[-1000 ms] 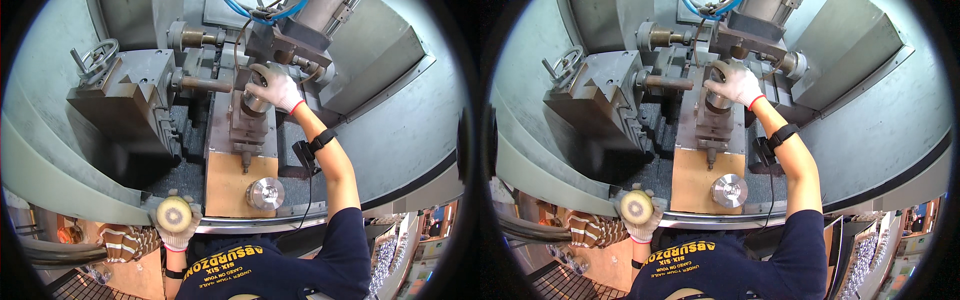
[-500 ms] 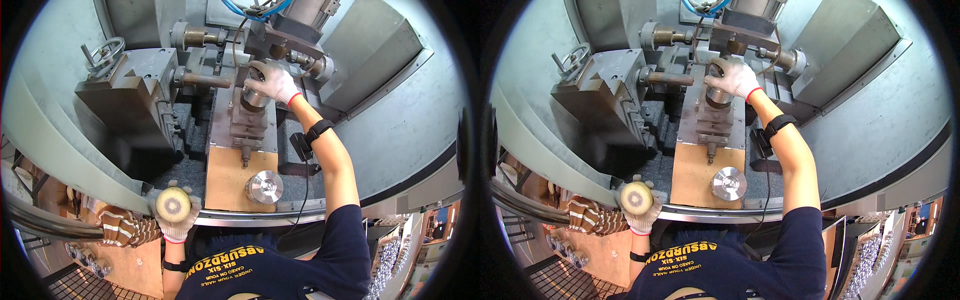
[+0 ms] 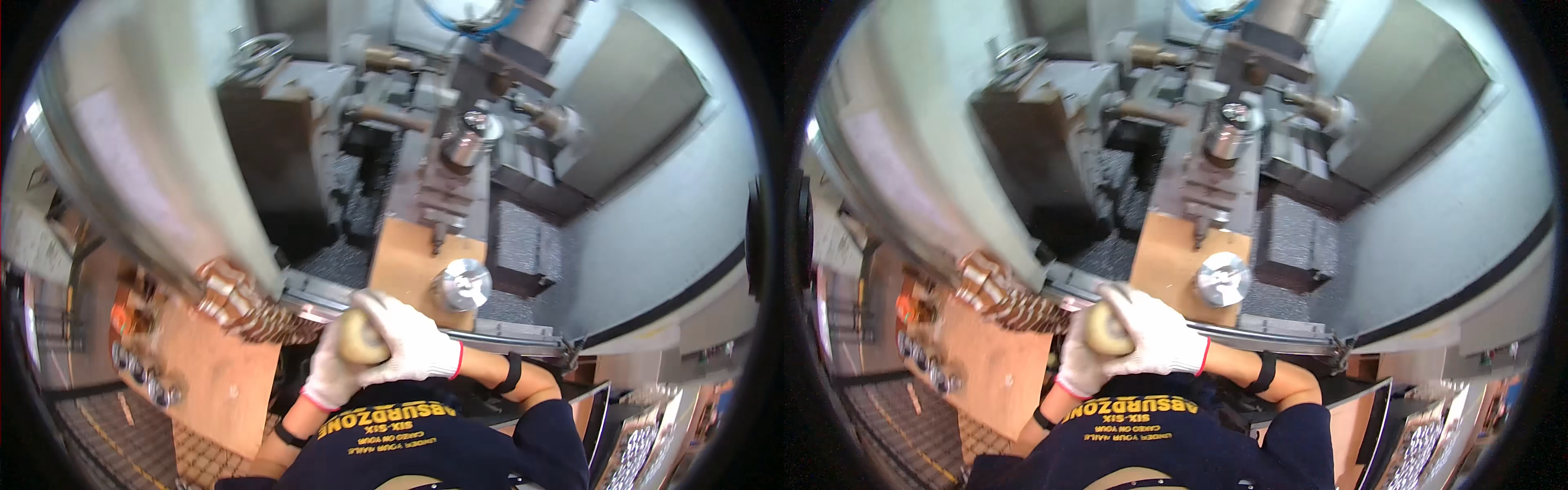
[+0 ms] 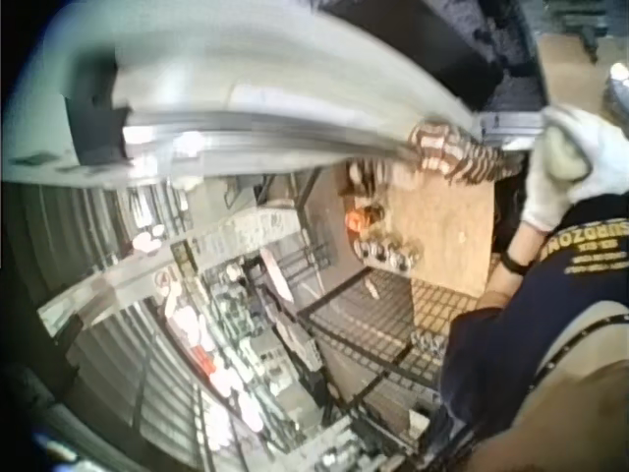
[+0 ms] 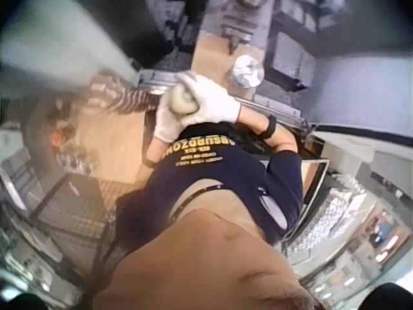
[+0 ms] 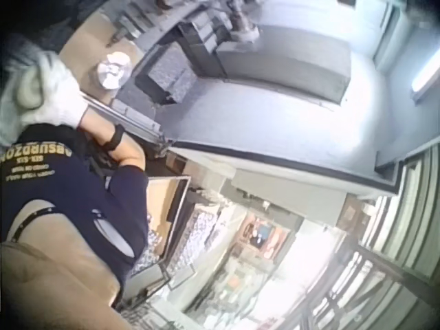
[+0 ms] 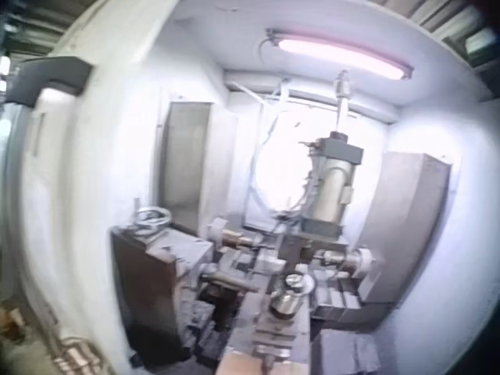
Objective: Using a machine to process or fabricate metal pistons on a factory floor.
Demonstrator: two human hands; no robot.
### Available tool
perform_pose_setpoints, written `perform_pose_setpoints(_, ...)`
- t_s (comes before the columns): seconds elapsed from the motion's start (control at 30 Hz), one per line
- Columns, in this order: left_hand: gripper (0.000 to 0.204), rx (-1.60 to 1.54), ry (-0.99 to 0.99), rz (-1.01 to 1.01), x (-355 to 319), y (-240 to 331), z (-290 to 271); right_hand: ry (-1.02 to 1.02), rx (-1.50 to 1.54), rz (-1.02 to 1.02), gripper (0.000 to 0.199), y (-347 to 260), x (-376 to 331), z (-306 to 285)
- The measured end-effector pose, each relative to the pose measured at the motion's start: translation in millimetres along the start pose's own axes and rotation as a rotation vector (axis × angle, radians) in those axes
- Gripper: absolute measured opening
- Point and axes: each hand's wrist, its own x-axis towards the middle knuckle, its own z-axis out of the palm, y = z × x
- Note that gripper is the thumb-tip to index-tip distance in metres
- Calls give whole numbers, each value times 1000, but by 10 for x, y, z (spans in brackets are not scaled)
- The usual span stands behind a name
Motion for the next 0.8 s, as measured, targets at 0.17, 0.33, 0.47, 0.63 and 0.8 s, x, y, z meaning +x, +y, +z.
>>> perform_pose_setpoints(0.17,62,-2,-82,-22,-243,-87,-263,0,644,381,91,215,-240,226)
perform_pose_setpoints(0.33,44,-188,415,195,-534,200,-1690,244,1551,567,80,344,-566,52)
perform_pose_setpoints(0.47,63,-303,757,515,-294,819,-2165,326,1792,510,85,457,-714,-97)
perform_pose_setpoints(0.63,63,-53,532,521,239,1137,-1782,437,1814,548,78,473,-885,-230)
perform_pose_setpoints(0.8,66,1,958,434,-224,728,-1678,498,1833,471,69,696,-782,-437)
